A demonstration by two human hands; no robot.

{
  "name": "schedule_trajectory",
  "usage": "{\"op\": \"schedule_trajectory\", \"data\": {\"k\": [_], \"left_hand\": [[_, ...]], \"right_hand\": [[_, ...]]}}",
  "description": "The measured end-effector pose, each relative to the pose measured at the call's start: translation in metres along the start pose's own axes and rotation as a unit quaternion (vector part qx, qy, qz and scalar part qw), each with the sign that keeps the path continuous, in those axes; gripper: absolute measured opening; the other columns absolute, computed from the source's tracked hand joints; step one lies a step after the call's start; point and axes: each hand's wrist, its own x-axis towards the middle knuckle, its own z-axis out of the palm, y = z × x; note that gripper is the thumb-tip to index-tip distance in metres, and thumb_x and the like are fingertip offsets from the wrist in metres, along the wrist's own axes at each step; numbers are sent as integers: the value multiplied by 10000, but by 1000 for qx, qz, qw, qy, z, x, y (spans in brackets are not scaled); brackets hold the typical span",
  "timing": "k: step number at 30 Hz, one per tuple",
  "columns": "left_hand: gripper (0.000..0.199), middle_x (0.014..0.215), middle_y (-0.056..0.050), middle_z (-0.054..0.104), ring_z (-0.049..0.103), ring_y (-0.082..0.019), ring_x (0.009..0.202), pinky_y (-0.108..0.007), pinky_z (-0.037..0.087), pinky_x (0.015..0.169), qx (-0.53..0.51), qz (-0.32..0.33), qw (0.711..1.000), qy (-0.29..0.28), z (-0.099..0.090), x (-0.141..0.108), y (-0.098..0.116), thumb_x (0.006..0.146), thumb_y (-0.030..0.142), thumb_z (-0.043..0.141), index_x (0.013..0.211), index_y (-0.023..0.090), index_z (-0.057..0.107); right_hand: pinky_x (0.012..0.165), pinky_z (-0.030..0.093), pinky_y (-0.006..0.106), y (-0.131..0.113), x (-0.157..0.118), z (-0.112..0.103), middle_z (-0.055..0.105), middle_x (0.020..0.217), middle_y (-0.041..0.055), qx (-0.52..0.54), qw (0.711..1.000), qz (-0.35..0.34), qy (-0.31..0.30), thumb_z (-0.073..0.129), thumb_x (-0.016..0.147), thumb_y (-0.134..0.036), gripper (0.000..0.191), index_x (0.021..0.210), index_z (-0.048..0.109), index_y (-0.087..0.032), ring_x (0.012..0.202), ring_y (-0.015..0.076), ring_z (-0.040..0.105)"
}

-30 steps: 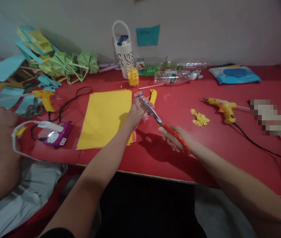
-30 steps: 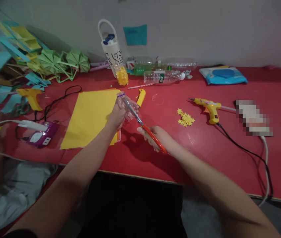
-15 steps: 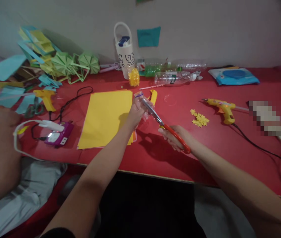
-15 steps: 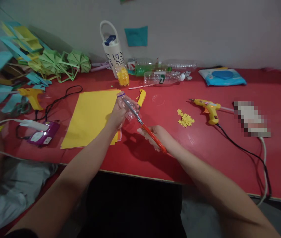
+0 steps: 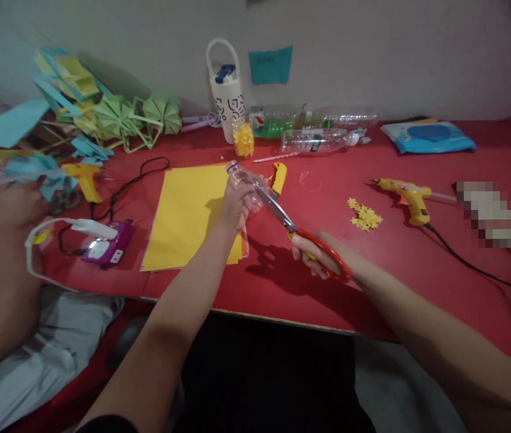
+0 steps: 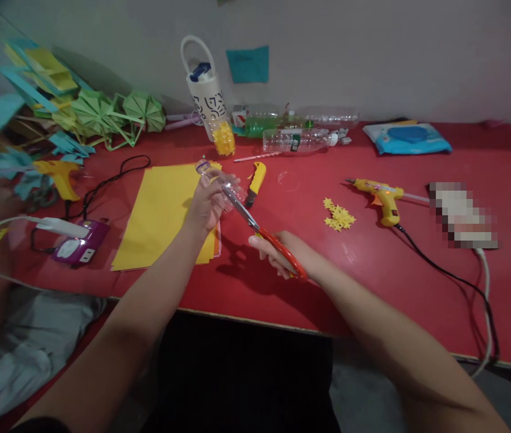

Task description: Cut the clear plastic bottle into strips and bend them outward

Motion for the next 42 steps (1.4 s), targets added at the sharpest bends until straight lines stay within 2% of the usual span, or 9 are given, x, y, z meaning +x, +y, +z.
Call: {"op": "schedule_trajectory", "data": {"k": [5,8,12,19,23,27,30,34,42], "left_hand": [[384,852,7,646,639,-248,1067,-400,472,955,-12,-32,999,-3,0,-2,6,545,185,738,867,237,533],[357,833,2,647,658,-252,997,-419,492,916,-6,-52,999,-6,3,-5,7,561,206,741,857,226,543],[406,881,-11,677,660,-282,1036,-453,488,935,-4,-69,998,7,6,-7,7,591,222,758,937,239,545],[414,861,-45,697,679,-288,994,-483,491,935,9,-164,983,-79,24,-23,-1,635,199,703,1027,204,570],[540,820,-14,697,686,-275,971,-485,476,960,-25,-203,971,-126,26,-29,-1,554,137,642,1084,223,579],[488,952,-54,710,636,-301,1102,-478,441,1001,-61,-218,962,-150,21,-26,3,588,270,687,1064,216,598],[395,930,-69,699,639,-304,1074,-479,448,983,-55,-231,962,-139,20,-24,2,661,424,717,971,203,612],[310,834,-36,672,670,-246,893,-472,466,961,-33,-250,959,-127,23,-26,-1,650,314,762,881,192,596],[289,841,-50,668,674,-297,968,-495,480,935,-7,-250,960,-129,24,-26,2,648,218,720,892,180,569]], "right_hand": [[404,384,246,-3,2,-3,386,357,-90,-23,995,-4,101,620,660,-764,566,616,471,-220,308,82,413],[393,374,257,0,4,-5,387,371,-88,-1,993,-17,119,592,669,-781,573,626,478,-221,291,80,388],[380,334,264,5,9,-6,374,392,-80,-21,991,-8,130,598,627,-800,591,613,470,-224,308,92,382],[451,282,260,9,18,-8,400,489,-51,-102,962,-65,246,605,556,-804,602,615,453,-224,450,97,353],[475,279,257,11,19,-10,397,516,-39,-130,940,-104,298,574,596,-738,531,589,425,-229,509,105,340],[473,268,250,12,19,-9,385,520,-40,-136,933,-115,311,543,638,-607,401,601,417,-228,519,109,342],[459,239,244,12,18,-8,342,496,-55,-145,932,-126,308,523,636,-524,324,581,387,-235,502,96,290],[454,218,243,10,16,-5,293,479,-66,-160,927,-140,310,508,633,-481,309,556,323,-245,497,91,260],[482,271,247,19,18,-7,355,526,-53,-88,941,-138,295,493,645,-389,182,618,401,-234,516,110,345]]}}
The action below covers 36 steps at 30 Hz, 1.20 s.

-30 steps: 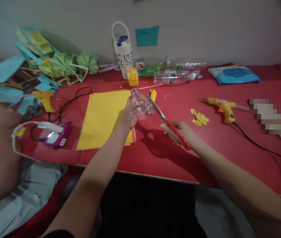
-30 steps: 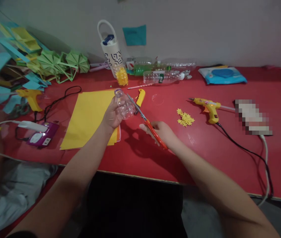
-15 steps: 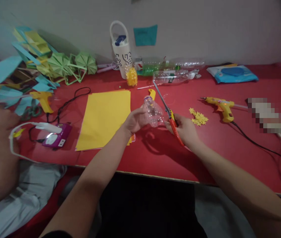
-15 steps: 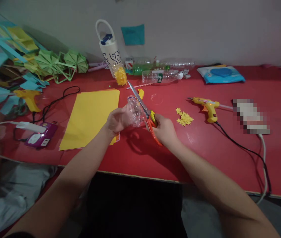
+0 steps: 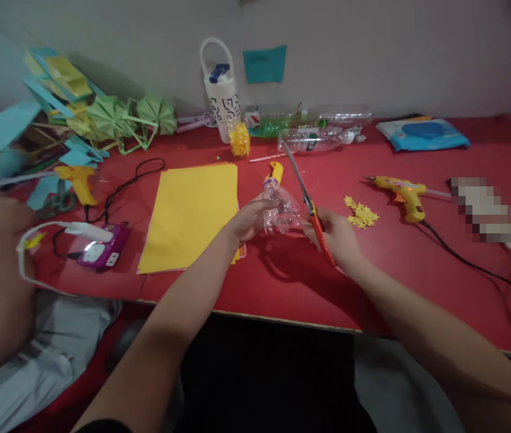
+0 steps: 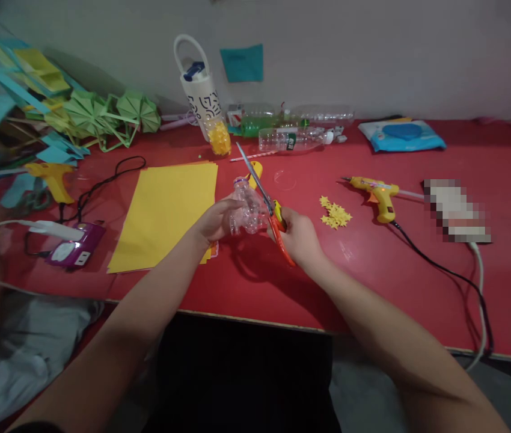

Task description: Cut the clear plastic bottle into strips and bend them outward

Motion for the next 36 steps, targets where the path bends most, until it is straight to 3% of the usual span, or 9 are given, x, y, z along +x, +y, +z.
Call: {"op": "schedule_trajectory", "data": {"k": [9,15,18,22,27,36], "left_hand": [[293,723,7,641,650,-174,690,-390,517,778,5,21,999,49,8,0,-7,611,155,737,848,194,569],[313,861,-32,700,681,-242,856,-468,499,874,-6,25,997,71,8,0,-9,615,134,728,881,218,585],[278,782,-14,687,683,-241,886,-441,503,887,-10,71,991,113,-2,5,-6,610,159,731,837,218,582],[233,737,19,667,691,-206,878,-374,507,860,-30,137,976,169,-21,15,3,621,182,714,788,230,559],[161,700,40,664,678,-142,765,-301,513,804,-47,194,951,237,-41,22,12,656,192,694,719,227,550],[129,675,38,647,651,-142,731,-307,492,760,-39,242,935,257,-47,23,16,680,219,661,690,237,534]], "right_hand": [[468,234,251,-7,-1,1,296,500,-59,-93,995,-22,-9,492,663,-520,335,575,324,-244,524,103,256],[467,238,253,-9,0,1,298,498,-60,-115,993,-12,-32,480,660,-695,481,580,337,-243,528,107,245],[467,231,249,-9,2,-3,289,506,-63,-106,993,-3,-43,492,639,-773,558,567,355,-237,525,101,245],[471,280,244,-12,1,-12,377,518,-55,-51,989,6,-139,531,671,-768,555,620,436,-223,493,102,349],[438,345,250,-14,-3,-21,436,467,-61,-12,961,54,-270,573,701,-729,521,670,486,-216,404,108,431],[393,361,233,-13,-7,-18,423,457,-75,4,946,88,-312,590,722,-702,499,668,518,-211,362,90,435]]}}
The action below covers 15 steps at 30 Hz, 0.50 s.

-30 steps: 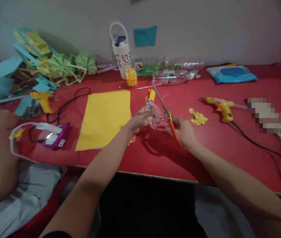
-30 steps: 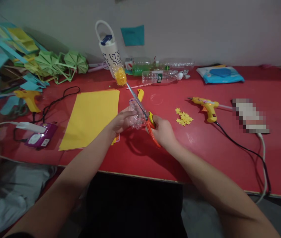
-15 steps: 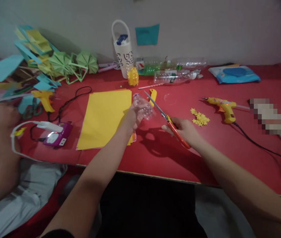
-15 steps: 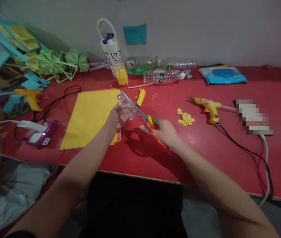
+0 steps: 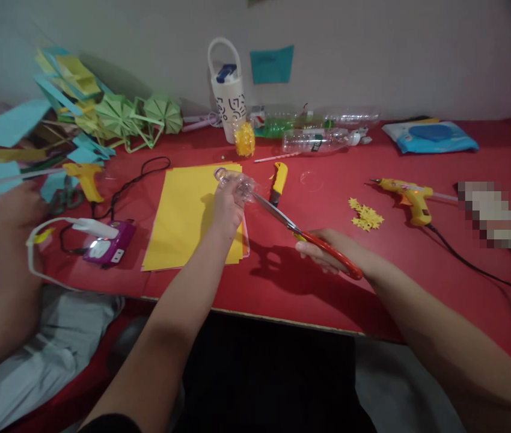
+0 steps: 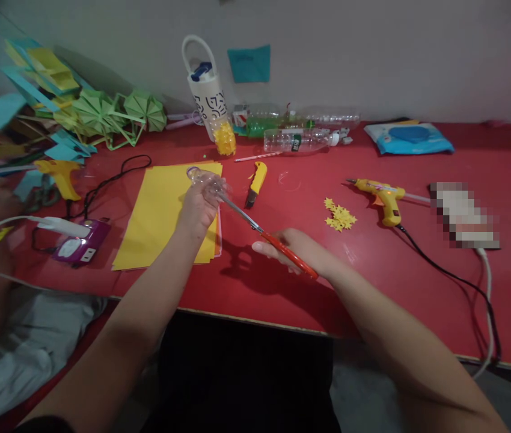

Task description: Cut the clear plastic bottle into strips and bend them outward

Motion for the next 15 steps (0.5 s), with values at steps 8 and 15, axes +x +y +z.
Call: {"op": "schedule_trajectory", "data": {"k": [8,15], "left_hand": [[218,679,76,616,634,-102,693,-277,472,753,-15,14,999,-44,11,-15,3,681,183,713,736,241,510],[228,715,64,616,657,-116,776,-279,484,783,3,4,999,-34,13,-18,4,690,194,711,779,246,508]], "right_hand": [[410,367,239,-3,-1,5,435,459,-69,7,1000,-1,3,602,690,-732,532,667,526,-206,381,101,452],[401,351,230,-4,-2,7,427,459,-70,16,1000,5,13,613,690,-724,529,662,524,-204,382,97,443]]}}
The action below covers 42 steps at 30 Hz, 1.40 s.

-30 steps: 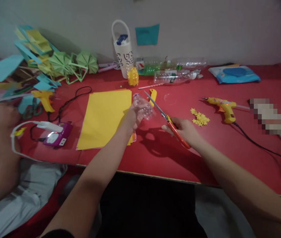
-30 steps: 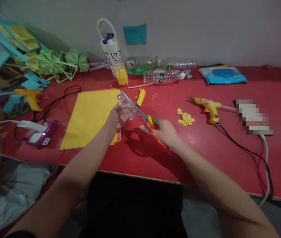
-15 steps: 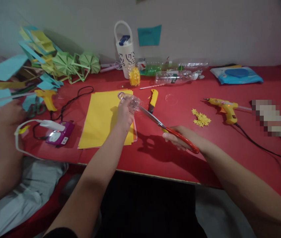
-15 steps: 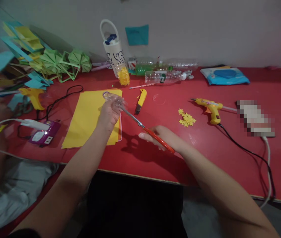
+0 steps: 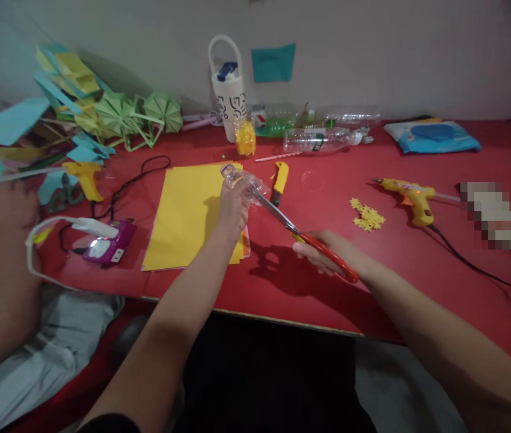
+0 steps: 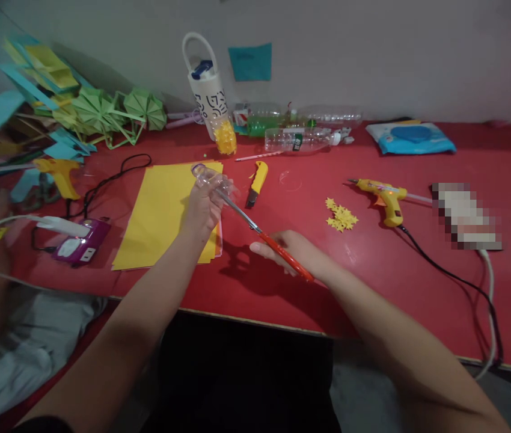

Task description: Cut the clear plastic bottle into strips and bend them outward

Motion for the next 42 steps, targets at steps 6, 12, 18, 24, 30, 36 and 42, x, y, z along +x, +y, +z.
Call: {"op": "schedule_trajectory", "data": {"k": [6,12,18,24,30,36,42], "left_hand": [[277,707,62,617,637,-103,695,-270,492,759,-25,12,1000,-6,3,-3,2,653,183,742,774,237,498],[297,713,60,614,655,-120,732,-277,492,756,-10,13,1000,-12,1,0,1,657,225,757,788,245,491],[305,726,63,620,668,-127,815,-278,498,787,-21,5,1000,-3,-3,3,-1,649,200,758,796,252,496],[284,746,47,634,671,-163,917,-297,493,810,-21,8,1000,-12,-2,1,0,668,208,764,797,248,514],[329,722,51,631,669,-128,706,-275,529,721,-39,20,999,26,1,3,0,647,195,786,809,246,503],[350,738,42,636,694,-164,887,-282,518,788,-47,11,999,17,-2,4,0,647,208,813,868,250,545],[405,788,37,641,707,-174,856,-255,511,723,-50,16,998,23,-1,3,3,625,278,844,879,236,531]], "right_hand": [[399,336,231,-4,1,3,425,443,-71,1,1000,12,6,609,665,-749,552,654,515,-206,377,95,429],[406,338,234,-2,1,3,426,457,-73,0,1000,15,-1,597,678,-750,551,670,510,-206,383,92,429],[408,343,238,-2,0,3,437,454,-68,-8,1000,13,2,602,690,-738,535,661,502,-213,384,93,432],[397,353,229,-5,0,6,427,460,-76,17,1000,16,7,597,703,-723,527,654,502,-207,365,76,421],[375,346,214,-11,0,9,391,435,-86,24,998,53,18,600,707,-715,529,620,479,-207,343,62,399],[360,331,219,-5,3,11,394,440,-77,-16,998,46,28,589,719,-719,538,606,437,-215,327,68,406],[362,329,219,-2,4,11,390,440,-83,17,999,33,11,575,710,-735,542,634,465,-210,329,66,396]]}}
